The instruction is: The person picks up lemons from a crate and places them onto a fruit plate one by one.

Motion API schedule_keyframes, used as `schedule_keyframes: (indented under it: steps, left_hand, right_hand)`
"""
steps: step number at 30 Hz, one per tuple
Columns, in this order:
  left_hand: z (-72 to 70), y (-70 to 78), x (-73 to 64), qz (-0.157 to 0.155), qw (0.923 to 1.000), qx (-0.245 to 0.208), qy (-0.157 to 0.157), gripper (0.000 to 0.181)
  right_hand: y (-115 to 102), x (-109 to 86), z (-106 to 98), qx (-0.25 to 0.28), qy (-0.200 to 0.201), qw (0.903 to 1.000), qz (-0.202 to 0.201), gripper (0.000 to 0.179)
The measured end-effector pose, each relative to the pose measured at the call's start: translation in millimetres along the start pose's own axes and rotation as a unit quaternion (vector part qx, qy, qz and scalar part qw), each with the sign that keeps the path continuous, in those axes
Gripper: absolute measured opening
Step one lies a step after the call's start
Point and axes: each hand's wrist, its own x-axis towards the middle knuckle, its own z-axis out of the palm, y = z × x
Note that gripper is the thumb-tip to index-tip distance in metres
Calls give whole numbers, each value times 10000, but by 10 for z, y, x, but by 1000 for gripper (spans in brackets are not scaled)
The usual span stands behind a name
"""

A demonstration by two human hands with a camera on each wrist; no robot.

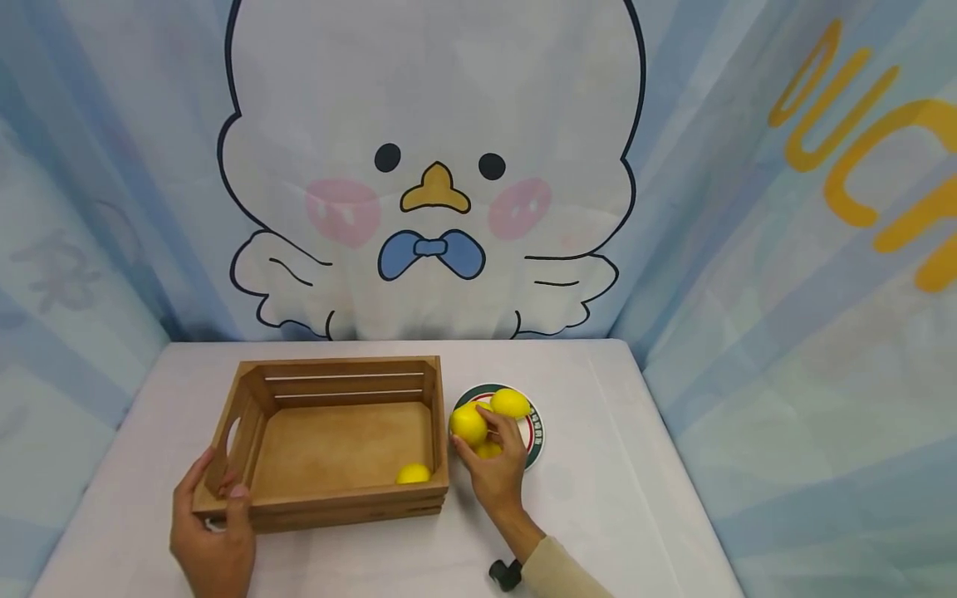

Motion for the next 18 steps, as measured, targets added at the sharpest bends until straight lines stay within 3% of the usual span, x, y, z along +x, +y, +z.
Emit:
schedule_keyframes:
  steps: [18]
  left_hand:
    - [-34,21,6,-233,9992,274,-161,61]
  right_hand:
    - [-35,-24,-8,-308,-26,9995,102,57]
